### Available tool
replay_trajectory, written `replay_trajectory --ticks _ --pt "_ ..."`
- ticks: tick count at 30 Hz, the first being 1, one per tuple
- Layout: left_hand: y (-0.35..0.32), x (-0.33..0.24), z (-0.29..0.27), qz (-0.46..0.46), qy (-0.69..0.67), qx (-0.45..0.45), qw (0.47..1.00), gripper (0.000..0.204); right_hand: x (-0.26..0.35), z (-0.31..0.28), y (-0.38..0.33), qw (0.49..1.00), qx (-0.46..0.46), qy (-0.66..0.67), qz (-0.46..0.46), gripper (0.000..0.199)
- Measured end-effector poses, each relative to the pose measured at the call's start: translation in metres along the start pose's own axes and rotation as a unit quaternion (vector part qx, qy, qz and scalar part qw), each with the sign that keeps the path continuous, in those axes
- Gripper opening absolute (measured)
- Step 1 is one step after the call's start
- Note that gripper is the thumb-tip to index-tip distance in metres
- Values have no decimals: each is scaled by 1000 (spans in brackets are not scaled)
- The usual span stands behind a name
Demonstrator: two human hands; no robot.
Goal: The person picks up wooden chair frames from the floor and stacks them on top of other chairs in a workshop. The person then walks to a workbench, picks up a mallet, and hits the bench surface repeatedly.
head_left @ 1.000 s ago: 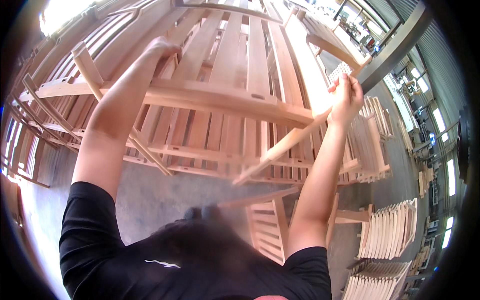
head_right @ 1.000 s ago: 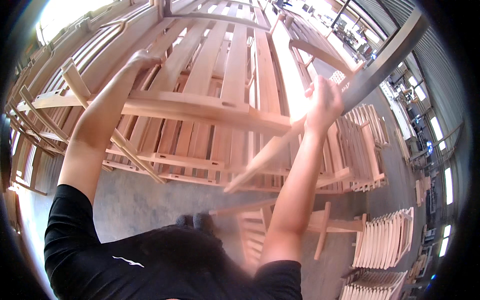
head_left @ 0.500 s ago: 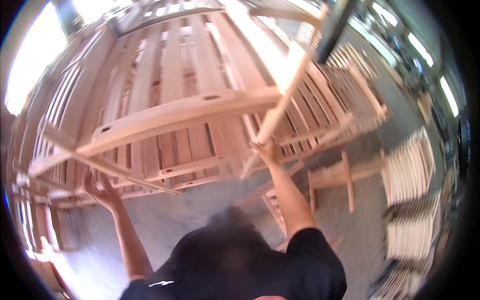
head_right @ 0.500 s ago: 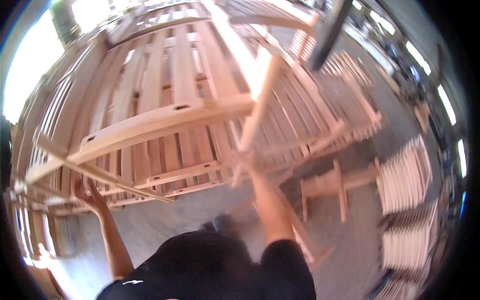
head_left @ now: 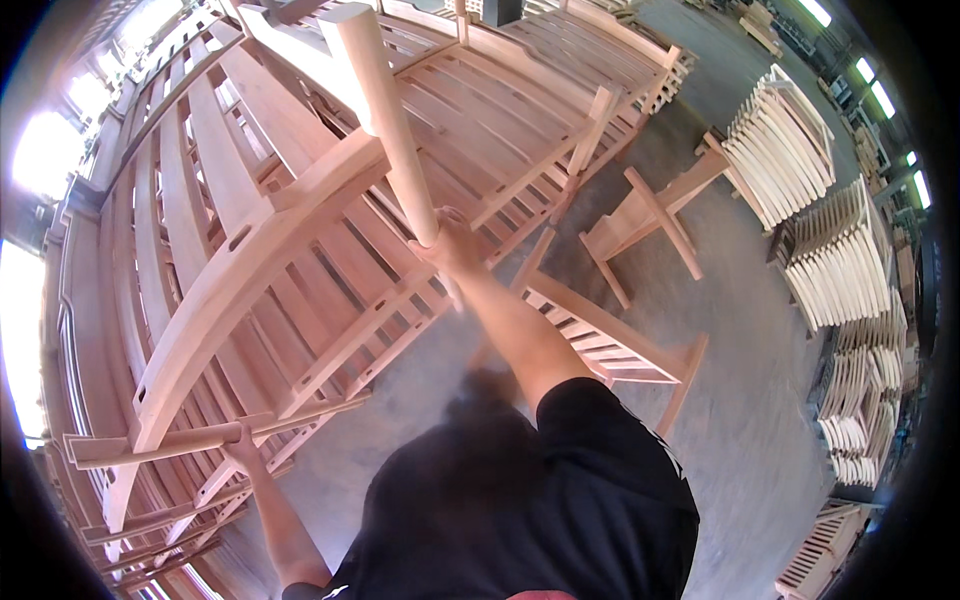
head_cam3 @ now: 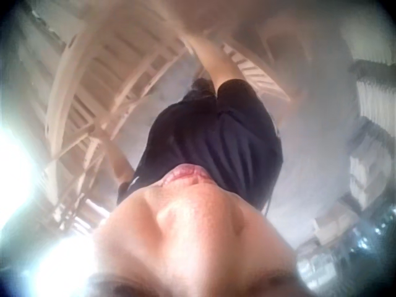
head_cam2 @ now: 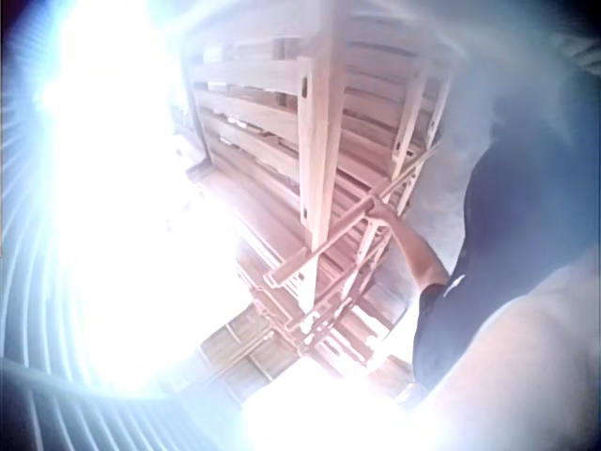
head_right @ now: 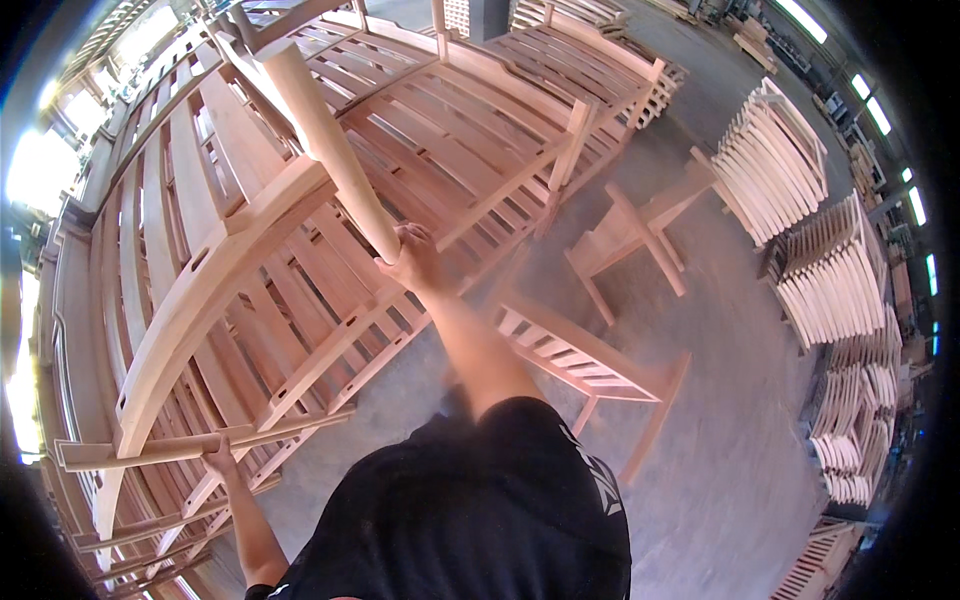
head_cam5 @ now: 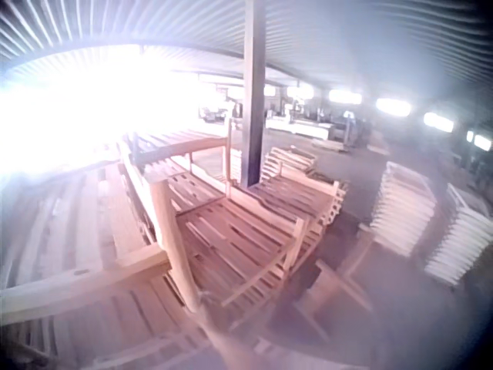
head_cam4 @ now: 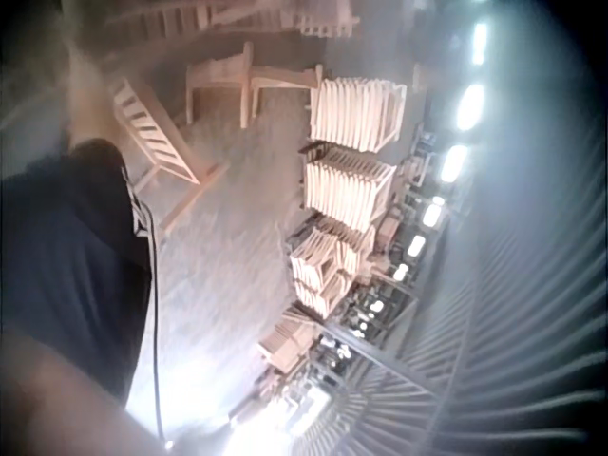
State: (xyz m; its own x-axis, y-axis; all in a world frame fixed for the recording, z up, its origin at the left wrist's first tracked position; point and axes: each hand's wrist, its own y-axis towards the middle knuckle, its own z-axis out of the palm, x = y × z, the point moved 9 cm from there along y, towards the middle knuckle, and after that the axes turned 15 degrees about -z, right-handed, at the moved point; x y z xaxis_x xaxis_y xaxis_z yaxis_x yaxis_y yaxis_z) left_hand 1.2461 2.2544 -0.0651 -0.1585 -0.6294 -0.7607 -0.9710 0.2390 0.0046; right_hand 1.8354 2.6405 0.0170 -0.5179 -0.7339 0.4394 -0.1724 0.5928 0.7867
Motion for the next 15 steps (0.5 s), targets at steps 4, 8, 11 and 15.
replay_trajectory --ticks 4,8,11,15 --pt "0 -2 3 40 48 -50 997 61 -18 9 -10 1000 -3 -11 -22 36" --pt "-24 -22 -4 14 57 -33 998 60 -16 13 -12 1000 -15 8 -24 32" --pt "6 15 -3 25 -5 -30 999 57 -22 24 -12 999 3 39 15 32" --pt "14 12 15 -1 -18 -9 1000 55 -25 17 -12 996 15 49 75 34"
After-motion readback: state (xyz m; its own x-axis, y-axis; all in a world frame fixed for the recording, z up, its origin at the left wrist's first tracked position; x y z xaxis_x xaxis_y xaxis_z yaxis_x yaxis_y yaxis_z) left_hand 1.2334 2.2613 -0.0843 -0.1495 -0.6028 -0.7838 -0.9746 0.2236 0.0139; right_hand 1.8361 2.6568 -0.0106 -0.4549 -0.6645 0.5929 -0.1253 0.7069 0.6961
